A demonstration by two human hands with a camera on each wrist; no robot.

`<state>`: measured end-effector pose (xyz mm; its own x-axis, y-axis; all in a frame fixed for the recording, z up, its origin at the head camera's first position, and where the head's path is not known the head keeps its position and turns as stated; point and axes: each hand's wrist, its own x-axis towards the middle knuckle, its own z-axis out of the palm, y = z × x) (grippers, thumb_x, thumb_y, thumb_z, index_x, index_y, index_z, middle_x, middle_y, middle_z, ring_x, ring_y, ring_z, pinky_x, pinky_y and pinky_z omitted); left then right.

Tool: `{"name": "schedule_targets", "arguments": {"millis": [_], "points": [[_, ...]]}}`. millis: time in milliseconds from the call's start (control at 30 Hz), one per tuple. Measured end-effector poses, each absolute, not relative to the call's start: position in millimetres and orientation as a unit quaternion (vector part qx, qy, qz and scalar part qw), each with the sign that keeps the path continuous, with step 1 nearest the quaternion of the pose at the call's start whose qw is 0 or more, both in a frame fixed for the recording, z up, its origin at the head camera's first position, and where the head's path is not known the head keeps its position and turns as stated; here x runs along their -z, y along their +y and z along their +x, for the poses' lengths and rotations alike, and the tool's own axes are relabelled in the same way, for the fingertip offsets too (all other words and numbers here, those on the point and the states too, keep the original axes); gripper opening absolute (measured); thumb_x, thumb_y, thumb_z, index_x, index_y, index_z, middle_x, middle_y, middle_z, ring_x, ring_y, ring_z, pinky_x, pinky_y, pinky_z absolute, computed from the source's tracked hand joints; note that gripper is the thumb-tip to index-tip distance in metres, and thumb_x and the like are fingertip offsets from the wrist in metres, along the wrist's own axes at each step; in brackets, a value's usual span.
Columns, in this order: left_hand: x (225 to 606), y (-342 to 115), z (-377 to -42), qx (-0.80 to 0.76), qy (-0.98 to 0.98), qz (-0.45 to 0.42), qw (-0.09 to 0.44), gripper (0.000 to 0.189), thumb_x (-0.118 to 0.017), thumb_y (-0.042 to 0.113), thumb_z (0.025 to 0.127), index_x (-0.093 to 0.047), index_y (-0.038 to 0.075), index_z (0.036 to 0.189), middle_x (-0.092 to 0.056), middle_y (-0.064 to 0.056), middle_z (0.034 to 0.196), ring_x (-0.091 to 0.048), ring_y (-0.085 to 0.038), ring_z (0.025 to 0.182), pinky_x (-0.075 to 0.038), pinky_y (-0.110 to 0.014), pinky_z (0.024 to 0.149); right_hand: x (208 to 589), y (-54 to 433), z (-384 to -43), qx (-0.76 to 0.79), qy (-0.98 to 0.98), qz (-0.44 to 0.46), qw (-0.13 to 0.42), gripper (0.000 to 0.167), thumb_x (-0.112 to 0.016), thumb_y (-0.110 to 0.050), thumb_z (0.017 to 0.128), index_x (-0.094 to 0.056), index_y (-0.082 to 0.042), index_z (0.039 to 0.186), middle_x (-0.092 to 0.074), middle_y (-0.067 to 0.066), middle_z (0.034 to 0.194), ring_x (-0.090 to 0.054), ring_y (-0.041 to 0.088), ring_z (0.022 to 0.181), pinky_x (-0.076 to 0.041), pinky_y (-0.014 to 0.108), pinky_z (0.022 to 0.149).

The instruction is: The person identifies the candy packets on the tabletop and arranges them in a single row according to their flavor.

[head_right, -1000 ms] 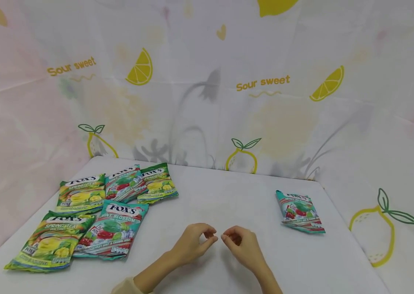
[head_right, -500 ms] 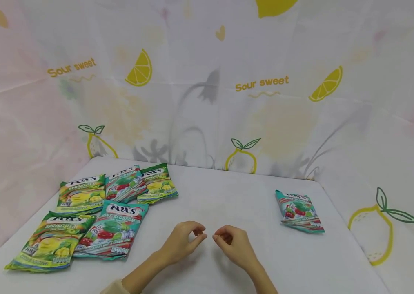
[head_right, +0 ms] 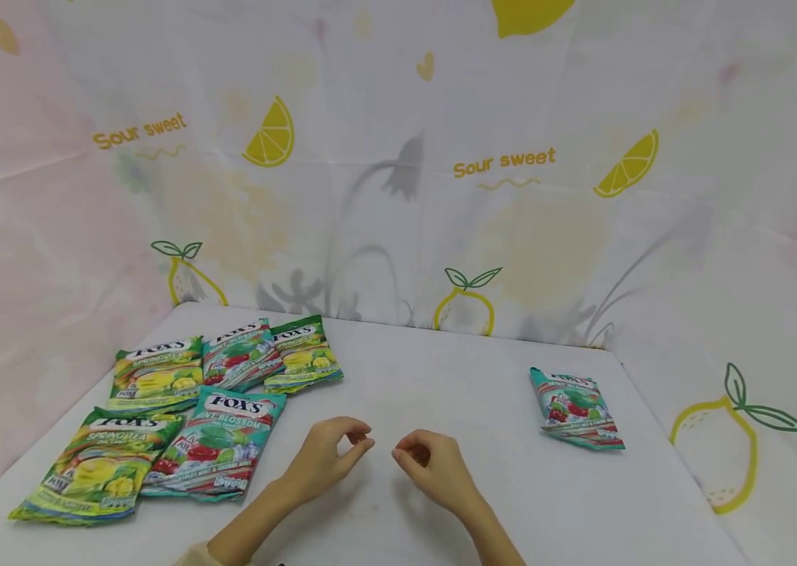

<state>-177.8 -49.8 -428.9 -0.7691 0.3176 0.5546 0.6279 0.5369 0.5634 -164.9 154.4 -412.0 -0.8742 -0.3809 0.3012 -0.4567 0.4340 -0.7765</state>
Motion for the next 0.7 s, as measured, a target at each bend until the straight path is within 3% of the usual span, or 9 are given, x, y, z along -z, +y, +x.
{"name": "schedule_targets", "arguments": {"millis": [267,700], "points": [[428.1,-65.5,-175.4,0.426,-0.843,-0.262,0.199,0.007,-0.071,0.004,0.081,-0.069,-0.001,0.085,-0.067,-0.003,0.075,-0.060,-0.008,0.069,-0.053,-0.033,0.065,411.3,144.5,-167.0,-0.478,-0.841,0.252,0.029,0.013,-0.064,-0.013,0.088,-0.068,0.000,0.086,-0.067,0.008,0.076,-0.057,0.006,0.059,-0.048,0.022,0.054],[431.1,-88.6,-170.3,0.421,-0.855,-0.222,0.204,0.006,-0.071,0.006,0.082,-0.069,0.001,0.085,-0.069,-0.001,0.077,-0.061,-0.007,0.070,-0.054,-0.029,0.068,413.0,124.2,-171.2,-0.486,-0.832,0.267,0.016,0.012,-0.064,-0.011,0.088,-0.068,-0.001,0.085,-0.068,0.007,0.077,-0.057,0.004,0.061,-0.048,0.021,0.056]]}}
